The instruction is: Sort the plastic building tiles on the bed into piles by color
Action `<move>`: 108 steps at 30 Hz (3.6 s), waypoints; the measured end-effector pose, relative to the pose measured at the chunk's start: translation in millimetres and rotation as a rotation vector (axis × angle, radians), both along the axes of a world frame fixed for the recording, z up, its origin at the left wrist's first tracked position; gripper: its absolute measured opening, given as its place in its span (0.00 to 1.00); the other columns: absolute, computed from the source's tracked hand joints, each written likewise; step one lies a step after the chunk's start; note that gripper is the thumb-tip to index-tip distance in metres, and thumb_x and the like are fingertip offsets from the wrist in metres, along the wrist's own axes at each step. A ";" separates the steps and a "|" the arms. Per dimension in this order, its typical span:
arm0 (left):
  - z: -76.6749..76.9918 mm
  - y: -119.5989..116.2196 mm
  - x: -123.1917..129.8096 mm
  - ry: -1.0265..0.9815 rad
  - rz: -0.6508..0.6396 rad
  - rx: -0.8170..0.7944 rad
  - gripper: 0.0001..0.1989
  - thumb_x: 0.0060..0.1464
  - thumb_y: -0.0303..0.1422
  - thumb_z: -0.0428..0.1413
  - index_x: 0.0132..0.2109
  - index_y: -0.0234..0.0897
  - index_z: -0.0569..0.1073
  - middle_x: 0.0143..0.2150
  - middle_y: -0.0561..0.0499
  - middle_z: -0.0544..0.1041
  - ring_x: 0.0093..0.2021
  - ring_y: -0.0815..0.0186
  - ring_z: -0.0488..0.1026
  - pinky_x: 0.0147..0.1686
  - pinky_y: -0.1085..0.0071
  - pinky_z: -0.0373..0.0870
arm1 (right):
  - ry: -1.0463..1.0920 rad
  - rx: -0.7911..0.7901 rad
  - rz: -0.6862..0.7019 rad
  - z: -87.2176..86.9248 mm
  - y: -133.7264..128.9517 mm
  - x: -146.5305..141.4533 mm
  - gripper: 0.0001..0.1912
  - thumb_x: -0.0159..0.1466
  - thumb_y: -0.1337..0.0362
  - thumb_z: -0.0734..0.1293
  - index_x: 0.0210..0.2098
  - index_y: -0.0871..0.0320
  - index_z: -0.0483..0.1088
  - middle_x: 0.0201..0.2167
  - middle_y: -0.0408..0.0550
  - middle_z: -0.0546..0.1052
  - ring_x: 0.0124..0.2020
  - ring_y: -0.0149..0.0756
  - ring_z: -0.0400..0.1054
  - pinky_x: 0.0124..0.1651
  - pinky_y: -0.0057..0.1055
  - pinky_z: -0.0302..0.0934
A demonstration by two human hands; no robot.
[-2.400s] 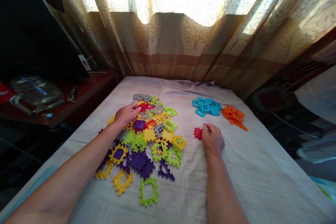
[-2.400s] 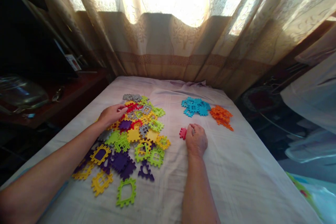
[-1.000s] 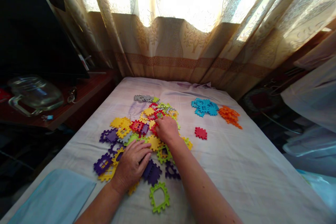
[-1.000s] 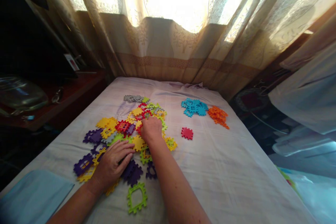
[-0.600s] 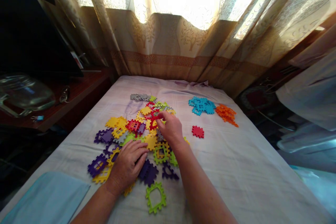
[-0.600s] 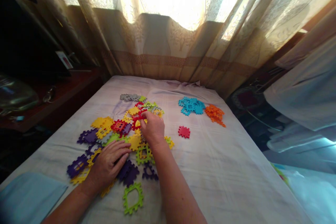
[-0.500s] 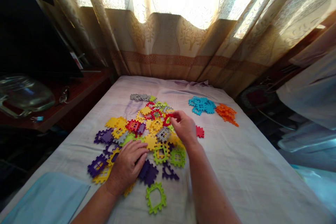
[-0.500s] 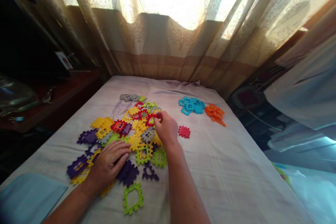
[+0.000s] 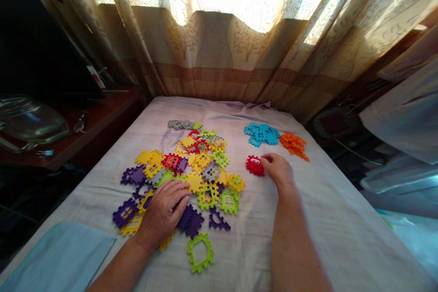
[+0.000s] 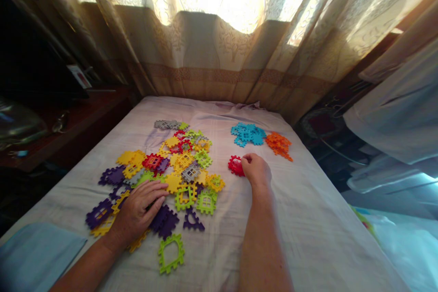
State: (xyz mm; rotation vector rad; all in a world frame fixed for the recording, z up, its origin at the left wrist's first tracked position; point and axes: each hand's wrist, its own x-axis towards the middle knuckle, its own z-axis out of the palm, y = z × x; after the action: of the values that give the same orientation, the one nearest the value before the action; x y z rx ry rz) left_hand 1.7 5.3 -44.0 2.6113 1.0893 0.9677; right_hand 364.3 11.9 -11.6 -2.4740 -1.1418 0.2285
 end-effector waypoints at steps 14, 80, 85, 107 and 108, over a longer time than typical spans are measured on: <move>17.6 29.6 -5.4 0.022 0.132 0.009 0.13 0.62 0.36 0.51 0.49 0.41 0.77 0.50 0.46 0.80 0.53 0.58 0.75 0.57 0.56 0.69 | 0.020 0.174 0.067 13.2 8.5 -22.2 0.20 0.60 0.56 0.61 0.43 0.55 0.80 0.33 0.50 0.81 0.32 0.39 0.73 0.38 0.33 0.63; 48.1 47.2 12.9 0.478 0.345 -0.116 0.13 0.60 0.39 0.54 0.48 0.43 0.79 0.61 0.46 0.73 0.65 0.50 0.64 0.66 0.46 0.51 | 0.000 0.002 0.145 32.4 2.4 -17.3 0.20 0.62 0.55 0.62 0.46 0.56 0.79 0.39 0.52 0.82 0.39 0.42 0.76 0.39 0.32 0.65; 42.5 62.0 30.7 0.552 0.370 -0.192 0.13 0.57 0.39 0.57 0.45 0.39 0.79 0.64 0.42 0.70 0.68 0.47 0.59 0.68 0.43 0.45 | -0.004 0.046 0.167 33.1 2.8 -19.9 0.19 0.62 0.56 0.62 0.45 0.56 0.79 0.37 0.51 0.82 0.38 0.40 0.76 0.39 0.32 0.64; 33.6 48.5 69.8 -0.072 0.056 0.119 0.17 0.60 0.39 0.57 0.54 0.42 0.67 0.45 0.48 0.80 0.47 0.60 0.77 0.55 0.58 0.70 | 0.416 0.112 0.743 50.0 9.4 -108.3 0.18 0.62 0.52 0.63 0.30 0.56 0.79 0.24 0.43 0.78 0.27 0.31 0.67 0.29 0.25 0.56; 31.4 47.2 71.1 -0.076 0.049 0.130 0.18 0.61 0.38 0.56 0.56 0.42 0.66 0.45 0.48 0.80 0.47 0.59 0.77 0.55 0.57 0.71 | 0.406 0.101 0.742 49.5 9.9 -111.0 0.17 0.62 0.53 0.64 0.29 0.56 0.79 0.23 0.42 0.77 0.26 0.30 0.66 0.29 0.25 0.54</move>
State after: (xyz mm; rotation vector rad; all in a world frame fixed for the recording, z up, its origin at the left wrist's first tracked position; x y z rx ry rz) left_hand 72.8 52.6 -12.6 2.6340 1.1127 1.1763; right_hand 253.3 21.8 37.9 -1.7006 -1.7588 0.8099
